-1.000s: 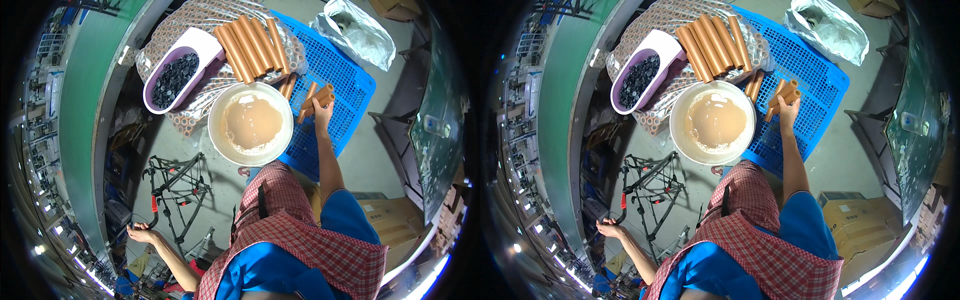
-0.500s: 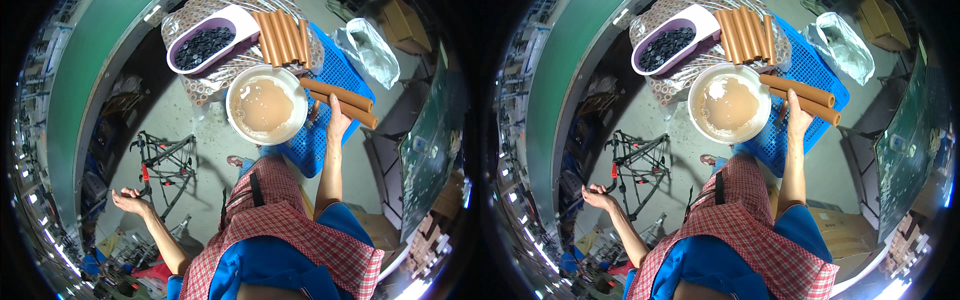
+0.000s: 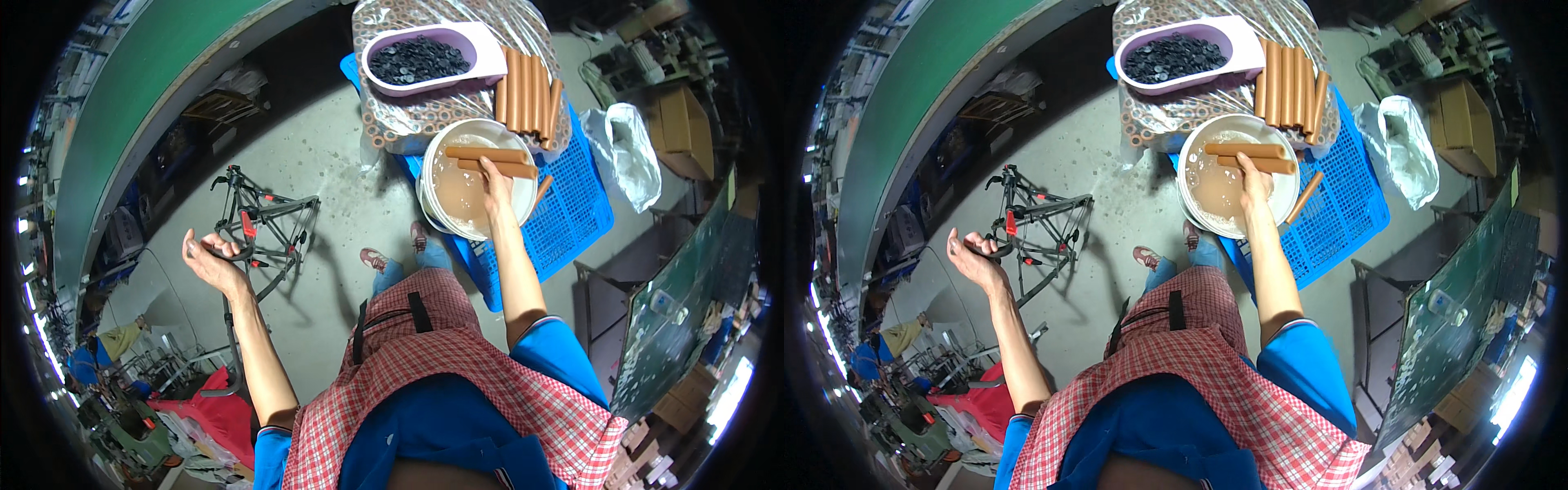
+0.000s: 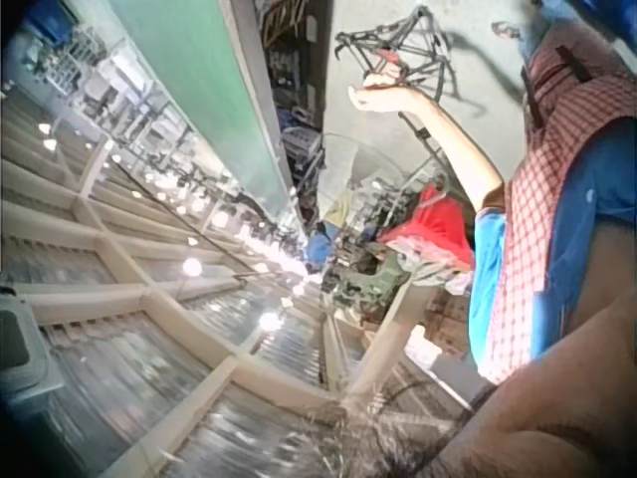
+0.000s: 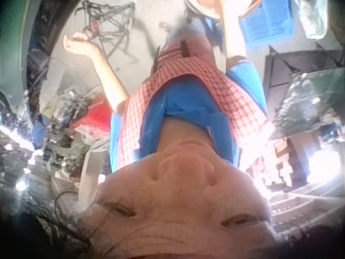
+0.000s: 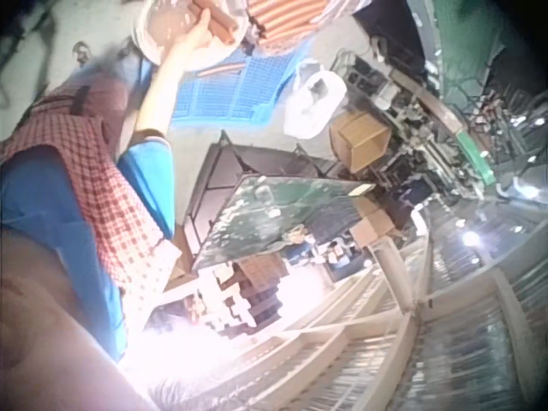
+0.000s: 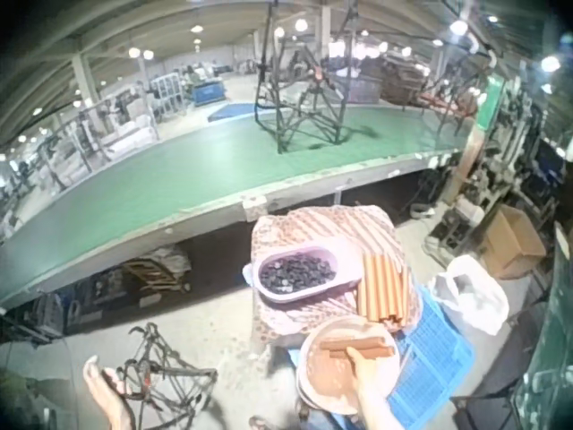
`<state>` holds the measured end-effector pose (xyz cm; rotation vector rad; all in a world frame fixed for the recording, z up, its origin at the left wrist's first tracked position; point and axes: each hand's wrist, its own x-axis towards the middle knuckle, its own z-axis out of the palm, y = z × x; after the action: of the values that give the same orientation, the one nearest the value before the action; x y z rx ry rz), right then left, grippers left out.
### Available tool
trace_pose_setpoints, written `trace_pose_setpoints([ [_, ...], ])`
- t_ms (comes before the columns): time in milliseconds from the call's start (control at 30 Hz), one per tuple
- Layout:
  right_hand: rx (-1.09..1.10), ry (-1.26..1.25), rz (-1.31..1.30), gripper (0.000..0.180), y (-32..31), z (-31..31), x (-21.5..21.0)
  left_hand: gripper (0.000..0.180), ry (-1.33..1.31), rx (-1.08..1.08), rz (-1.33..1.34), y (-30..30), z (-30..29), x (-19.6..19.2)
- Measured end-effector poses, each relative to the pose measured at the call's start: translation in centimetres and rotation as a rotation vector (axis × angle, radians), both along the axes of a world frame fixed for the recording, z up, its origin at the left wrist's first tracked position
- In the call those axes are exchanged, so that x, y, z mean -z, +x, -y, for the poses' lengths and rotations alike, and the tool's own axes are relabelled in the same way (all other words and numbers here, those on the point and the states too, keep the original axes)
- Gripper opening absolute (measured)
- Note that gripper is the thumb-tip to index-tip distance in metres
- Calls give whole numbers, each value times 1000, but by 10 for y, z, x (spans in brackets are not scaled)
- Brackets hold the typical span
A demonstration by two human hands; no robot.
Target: The person repeatedly assembles walking aids by attaching brown foam handles and white foam sleeves to metal frames. They pick up frames, insert handles, and slide on sleeves, then place the assembled units onto a conveyor belt.
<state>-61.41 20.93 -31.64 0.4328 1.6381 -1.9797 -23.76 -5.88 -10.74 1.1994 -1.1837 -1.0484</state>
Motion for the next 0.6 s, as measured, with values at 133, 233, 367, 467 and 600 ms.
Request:
trace_pose_setpoints([
  [133,79,-386,149,25,-2,-26,-49,45,-8,-80,246,30,-1,-22],
  [233,67,-542,201,27,4,-41,-86,35,-282,-212,297,26,-14,-50],
  [367,-202,-368,12,26,39,-11,-145,40,-130,585,377,-32,-51,-77],
  [467,-843,-340,-328,32,92,58,-233,77,-387,1054,562,-76,-61,-74],
  [600,-1161,-522,-493,26,164,144,-294,62,180,990,56,-47,-50,-72],
])
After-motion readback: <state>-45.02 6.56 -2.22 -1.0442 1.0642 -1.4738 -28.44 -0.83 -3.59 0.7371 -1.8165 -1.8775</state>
